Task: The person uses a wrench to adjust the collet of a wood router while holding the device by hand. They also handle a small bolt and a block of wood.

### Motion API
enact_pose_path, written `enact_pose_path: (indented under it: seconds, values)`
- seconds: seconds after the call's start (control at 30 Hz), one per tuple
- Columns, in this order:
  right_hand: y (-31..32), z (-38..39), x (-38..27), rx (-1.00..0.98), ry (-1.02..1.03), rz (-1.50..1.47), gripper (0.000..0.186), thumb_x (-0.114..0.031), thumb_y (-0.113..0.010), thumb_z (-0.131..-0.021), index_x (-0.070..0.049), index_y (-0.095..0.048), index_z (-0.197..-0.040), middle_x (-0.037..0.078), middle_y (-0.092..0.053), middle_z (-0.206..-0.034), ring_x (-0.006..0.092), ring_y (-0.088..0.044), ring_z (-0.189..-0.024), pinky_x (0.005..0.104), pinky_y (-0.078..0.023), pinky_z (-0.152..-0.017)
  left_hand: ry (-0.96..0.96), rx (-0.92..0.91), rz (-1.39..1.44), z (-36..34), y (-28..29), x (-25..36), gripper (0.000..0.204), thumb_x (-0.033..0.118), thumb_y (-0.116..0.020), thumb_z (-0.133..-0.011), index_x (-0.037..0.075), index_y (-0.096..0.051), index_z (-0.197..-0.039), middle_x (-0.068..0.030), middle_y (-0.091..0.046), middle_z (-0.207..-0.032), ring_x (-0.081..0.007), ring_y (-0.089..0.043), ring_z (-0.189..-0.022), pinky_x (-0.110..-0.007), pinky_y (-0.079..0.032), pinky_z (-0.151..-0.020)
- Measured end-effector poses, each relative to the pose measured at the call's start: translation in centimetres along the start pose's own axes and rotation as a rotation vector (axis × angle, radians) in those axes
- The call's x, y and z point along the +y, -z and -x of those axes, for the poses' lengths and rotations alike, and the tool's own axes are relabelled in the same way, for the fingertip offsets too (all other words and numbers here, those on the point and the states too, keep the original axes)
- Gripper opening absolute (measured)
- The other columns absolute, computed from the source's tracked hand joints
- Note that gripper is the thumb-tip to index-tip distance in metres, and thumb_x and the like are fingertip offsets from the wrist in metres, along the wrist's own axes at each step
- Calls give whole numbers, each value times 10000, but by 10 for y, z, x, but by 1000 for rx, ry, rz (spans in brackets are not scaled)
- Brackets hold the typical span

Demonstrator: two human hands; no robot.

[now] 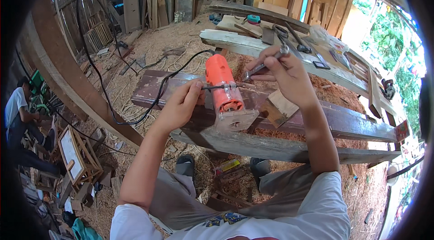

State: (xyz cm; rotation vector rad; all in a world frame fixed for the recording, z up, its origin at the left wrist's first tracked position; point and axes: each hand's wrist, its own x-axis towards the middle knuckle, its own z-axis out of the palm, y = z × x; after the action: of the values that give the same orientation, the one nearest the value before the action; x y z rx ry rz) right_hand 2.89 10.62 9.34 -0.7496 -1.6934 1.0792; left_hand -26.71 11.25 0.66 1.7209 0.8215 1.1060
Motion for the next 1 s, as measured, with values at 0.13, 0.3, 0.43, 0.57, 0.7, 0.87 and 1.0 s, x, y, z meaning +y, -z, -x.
enact_pose_path:
  seconds: [0.13,0.3,0.43,0.57,0.7,0.87,1.0]
  values:
    - [-14,20,-8,-39,207,526,137,-111,-673,-1043,-19,-666,-1144,97,-743,-1140,186,-734,-1043,355,-601,-870,0,36,37,2,-1,-2,372,300,-397,-1191,40,-538,-966,22,-472,-850,-97,-431,-785,-280,-403,-718]
    - [-22,30,-10,-144,417,672,178,-78,-729,-959,-42,-697,-1131,114,-741,-1182,306,-716,-1111,404,-570,-942,-22,-11,32,1,1,-4,349,295,-407,-1188,41,-548,-995,20,-487,-870,-94,-464,-806,-274,-455,-755]
    - [-21,30,3,-145,452,696,196,-81,-751,-937,-65,-706,-1127,116,-740,-1220,328,-713,-1135,415,-571,-953,-1,12,30,2,0,-3,344,299,-405,-1188,42,-547,-1009,14,-506,-891,-92,-489,-824,-283,-484,-777]
    - [-19,32,7,-186,489,707,235,-26,-746,-899,-74,-703,-1126,120,-733,-1266,331,-712,-1170,425,-582,-948,12,-5,45,2,2,-6,350,314,-408,-1186,36,-559,-1037,2,-538,-914,-98,-532,-857,-306,-525,-829]
    - [-17,36,7,-289,541,793,326,2,-719,-830,-55,-690,-1150,172,-710,-1338,382,-700,-1224,452,-588,-987,16,-1,44,3,3,-4,369,337,-415,-1184,29,-580,-1066,-7,-568,-934,-107,-565,-888,-322,-547,-877]
    - [-17,32,4,-315,547,818,529,78,-691,-741,-77,-672,-1246,154,-686,-1387,378,-676,-1254,445,-592,-974,25,21,21,3,2,-7,387,353,-414,-1183,30,-585,-1055,-7,-572,-923,-109,-561,-887,-315,-530,-845]
    - [-17,30,6,-307,412,814,517,66,-672,-781,-84,-666,-1276,144,-689,-1385,370,-671,-1256,447,-584,-974,-7,19,-82,4,3,1,405,373,-402,-1183,48,-567,-1006,7,-538,-888,-101,-487,-818,-281,-447,-754]
